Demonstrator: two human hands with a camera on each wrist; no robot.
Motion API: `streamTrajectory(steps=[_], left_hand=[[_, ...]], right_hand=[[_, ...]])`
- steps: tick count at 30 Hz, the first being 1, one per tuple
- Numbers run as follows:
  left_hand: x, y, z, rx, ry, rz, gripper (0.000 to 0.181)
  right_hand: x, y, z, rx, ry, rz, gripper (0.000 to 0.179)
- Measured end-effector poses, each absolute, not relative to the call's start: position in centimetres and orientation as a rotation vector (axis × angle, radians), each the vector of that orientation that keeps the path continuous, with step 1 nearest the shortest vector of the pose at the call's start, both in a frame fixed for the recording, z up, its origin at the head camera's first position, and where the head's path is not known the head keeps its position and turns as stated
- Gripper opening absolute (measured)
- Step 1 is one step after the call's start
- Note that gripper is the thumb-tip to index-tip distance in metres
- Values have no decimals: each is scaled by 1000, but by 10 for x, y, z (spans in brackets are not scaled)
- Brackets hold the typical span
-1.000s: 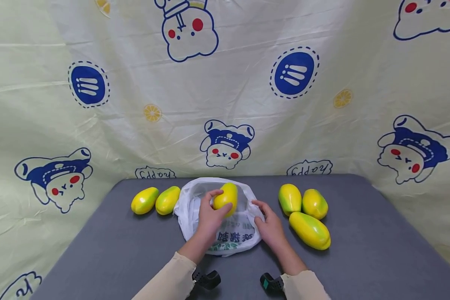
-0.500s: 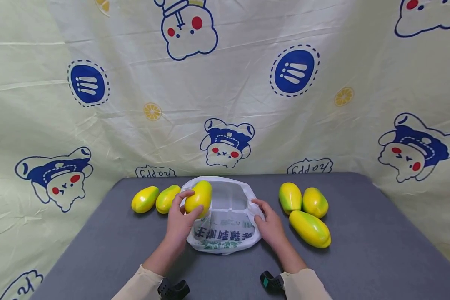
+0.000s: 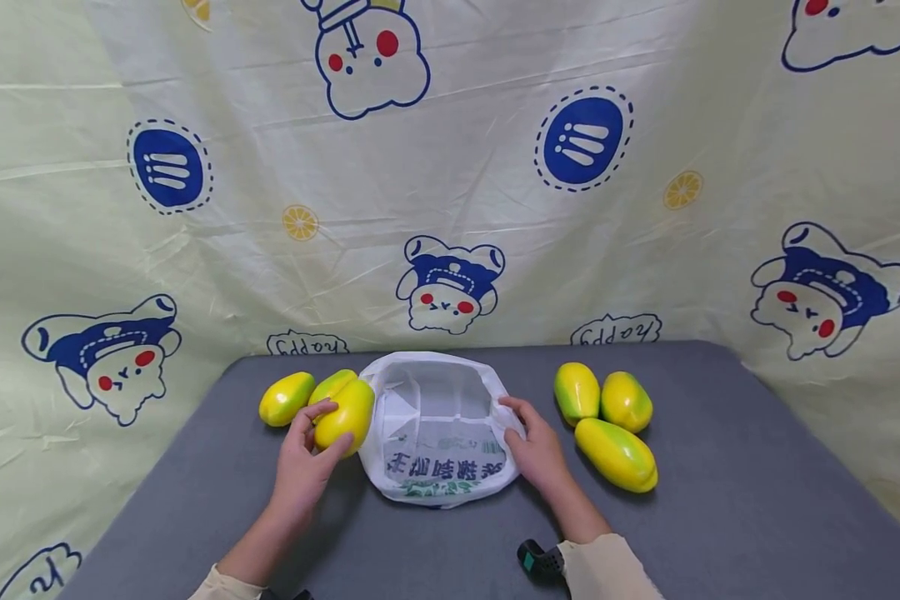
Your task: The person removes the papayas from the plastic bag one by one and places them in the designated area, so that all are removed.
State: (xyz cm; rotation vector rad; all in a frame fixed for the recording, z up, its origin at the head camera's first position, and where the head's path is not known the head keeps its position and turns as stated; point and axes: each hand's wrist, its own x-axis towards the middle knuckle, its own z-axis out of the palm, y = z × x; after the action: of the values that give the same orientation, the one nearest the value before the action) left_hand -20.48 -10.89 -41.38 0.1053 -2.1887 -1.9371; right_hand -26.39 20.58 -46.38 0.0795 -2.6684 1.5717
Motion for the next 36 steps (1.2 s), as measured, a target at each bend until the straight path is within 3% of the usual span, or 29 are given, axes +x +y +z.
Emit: streamTrajectory(steps=[11,36], left_hand=[[-197,-140,-434,181,-2196,-1912,47],[-204,-155,-452,303,-2216,-1715,44]], right_hand=[[-263,204,-467,87,-2648,1591,46],[-262,202,-463,57,-2649,1596,45]])
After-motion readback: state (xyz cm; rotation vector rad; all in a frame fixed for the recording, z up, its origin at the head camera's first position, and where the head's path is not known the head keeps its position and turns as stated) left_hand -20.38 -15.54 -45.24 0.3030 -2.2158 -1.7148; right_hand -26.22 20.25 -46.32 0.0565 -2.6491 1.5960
